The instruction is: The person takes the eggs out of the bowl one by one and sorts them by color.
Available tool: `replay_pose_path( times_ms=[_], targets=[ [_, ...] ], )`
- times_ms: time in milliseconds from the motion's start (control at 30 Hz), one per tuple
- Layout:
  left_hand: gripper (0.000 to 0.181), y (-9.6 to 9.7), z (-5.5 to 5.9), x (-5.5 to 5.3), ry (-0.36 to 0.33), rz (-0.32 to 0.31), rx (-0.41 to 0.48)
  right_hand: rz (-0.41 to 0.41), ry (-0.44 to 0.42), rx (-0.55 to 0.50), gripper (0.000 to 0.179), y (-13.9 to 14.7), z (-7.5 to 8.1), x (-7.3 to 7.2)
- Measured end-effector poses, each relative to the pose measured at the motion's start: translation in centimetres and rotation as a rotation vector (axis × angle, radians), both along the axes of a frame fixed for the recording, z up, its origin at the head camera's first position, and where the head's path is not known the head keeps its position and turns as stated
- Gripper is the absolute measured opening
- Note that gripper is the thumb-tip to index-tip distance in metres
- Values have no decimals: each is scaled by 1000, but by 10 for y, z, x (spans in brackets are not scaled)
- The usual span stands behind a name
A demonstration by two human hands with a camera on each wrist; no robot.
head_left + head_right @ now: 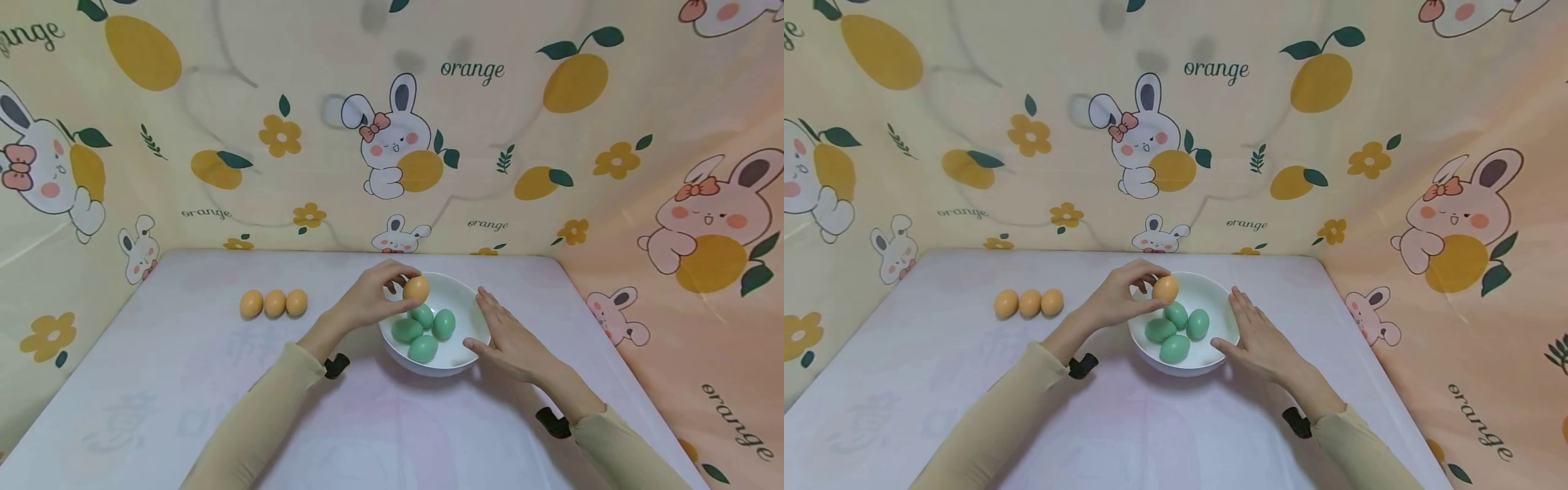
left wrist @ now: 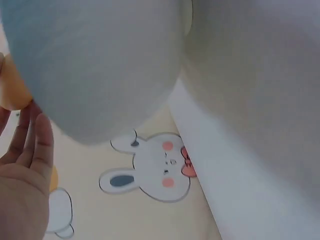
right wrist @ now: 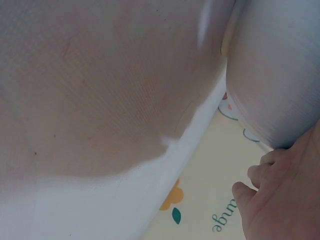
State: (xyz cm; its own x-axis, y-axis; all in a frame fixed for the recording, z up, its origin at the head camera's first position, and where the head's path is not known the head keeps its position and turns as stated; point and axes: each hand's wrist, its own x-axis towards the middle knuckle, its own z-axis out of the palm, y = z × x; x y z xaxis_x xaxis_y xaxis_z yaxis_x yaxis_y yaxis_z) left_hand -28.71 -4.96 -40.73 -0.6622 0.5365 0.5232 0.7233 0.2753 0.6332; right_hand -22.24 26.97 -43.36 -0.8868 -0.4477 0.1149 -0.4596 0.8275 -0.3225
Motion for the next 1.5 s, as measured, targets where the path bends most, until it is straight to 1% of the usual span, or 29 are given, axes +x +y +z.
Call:
replay_pose_path(
  times_ms=[133,233,367,600,800,933,1033,1100,1267,1400,1500],
  targets=[
    [47,-12,-2,-1,14,63,40,-1,1,2,95,0,0,0],
    [48,-22,-2,-2,19,109,54,-4,-1,1,95,1,1,1],
    [48,-37,-2,-3,14,163,37,-7,-4,2,95,1,2,1],
    [46,-62,-3,-3,12,234,-8,-4,2,6,95,1,1,0],
    [48,-82,-5,-5,-18,287,-82,-5,-7,-2,95,0,1,1],
    [50,-96,-8,-7,-59,323,-129,-6,-8,-4,95,0,1,1],
    [51,-106,-11,-10,-84,338,-172,-5,-7,-3,95,0,1,0],
    [52,-112,-13,-12,-92,353,-215,-3,-4,-1,95,-1,1,0],
    [52,-123,-17,-16,-86,396,-336,-2,-2,3,95,0,0,0],
    [52,-130,-19,-19,-87,399,-389,-3,2,5,95,0,0,0],
    [52,-134,-22,-22,-99,388,-423,-5,1,1,95,0,-1,0]
  ],
)
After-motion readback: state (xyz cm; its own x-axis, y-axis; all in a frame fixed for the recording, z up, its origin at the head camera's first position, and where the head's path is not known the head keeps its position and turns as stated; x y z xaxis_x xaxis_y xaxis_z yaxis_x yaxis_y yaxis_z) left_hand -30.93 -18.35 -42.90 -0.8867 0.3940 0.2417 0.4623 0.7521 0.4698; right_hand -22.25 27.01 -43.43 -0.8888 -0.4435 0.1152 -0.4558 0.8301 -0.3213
